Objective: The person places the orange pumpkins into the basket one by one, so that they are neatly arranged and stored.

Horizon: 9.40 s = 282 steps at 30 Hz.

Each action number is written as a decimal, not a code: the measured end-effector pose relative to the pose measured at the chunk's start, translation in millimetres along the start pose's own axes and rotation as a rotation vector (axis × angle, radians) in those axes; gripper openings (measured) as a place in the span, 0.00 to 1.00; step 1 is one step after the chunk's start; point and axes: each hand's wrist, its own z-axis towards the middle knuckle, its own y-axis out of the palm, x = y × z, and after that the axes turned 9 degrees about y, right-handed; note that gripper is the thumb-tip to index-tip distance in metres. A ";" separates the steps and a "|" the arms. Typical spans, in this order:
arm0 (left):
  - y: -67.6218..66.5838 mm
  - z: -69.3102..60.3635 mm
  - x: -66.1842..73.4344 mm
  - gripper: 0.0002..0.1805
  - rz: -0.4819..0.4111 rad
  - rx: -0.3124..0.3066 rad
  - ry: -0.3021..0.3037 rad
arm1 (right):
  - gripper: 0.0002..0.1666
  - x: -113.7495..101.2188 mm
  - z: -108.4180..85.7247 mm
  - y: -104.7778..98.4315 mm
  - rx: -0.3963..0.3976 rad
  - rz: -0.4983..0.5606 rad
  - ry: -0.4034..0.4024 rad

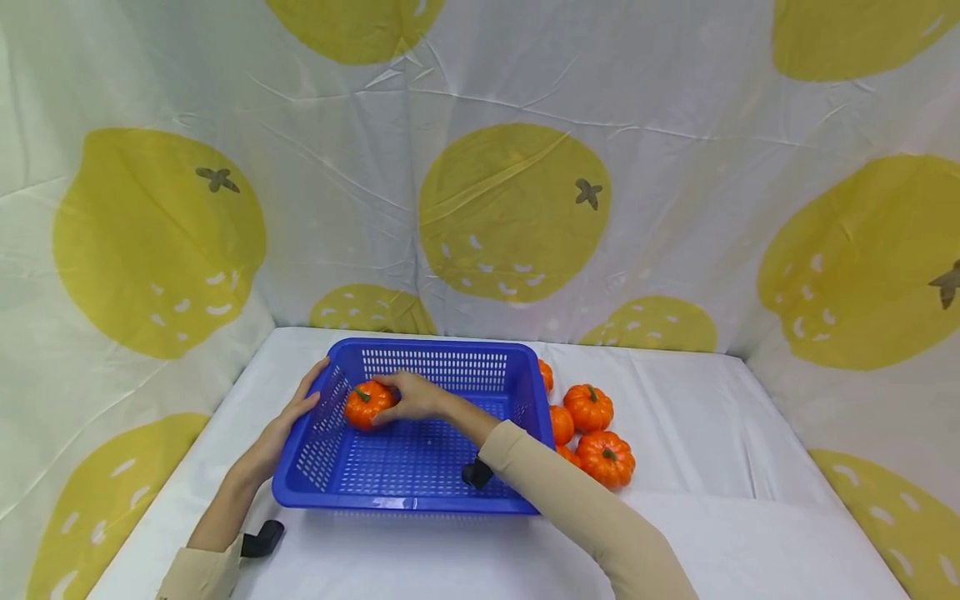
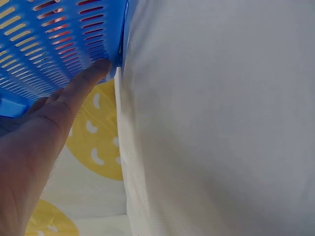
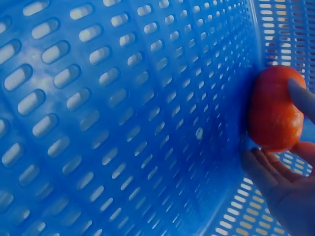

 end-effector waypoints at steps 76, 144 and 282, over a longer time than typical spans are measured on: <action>-3.7 -1.2 -2.1 0.33 0.001 -0.015 0.023 | 0.43 167.6 -249.3 -153.2 0.303 0.013 0.264; -1.3 -0.4 -0.8 0.33 -0.007 -0.013 0.028 | 0.46 199.3 -228.4 -107.8 0.389 0.089 0.313; -1.5 -1.6 -4.3 0.32 0.019 0.002 0.011 | 0.36 33.9 -40.8 -65.1 -0.079 -0.190 -0.045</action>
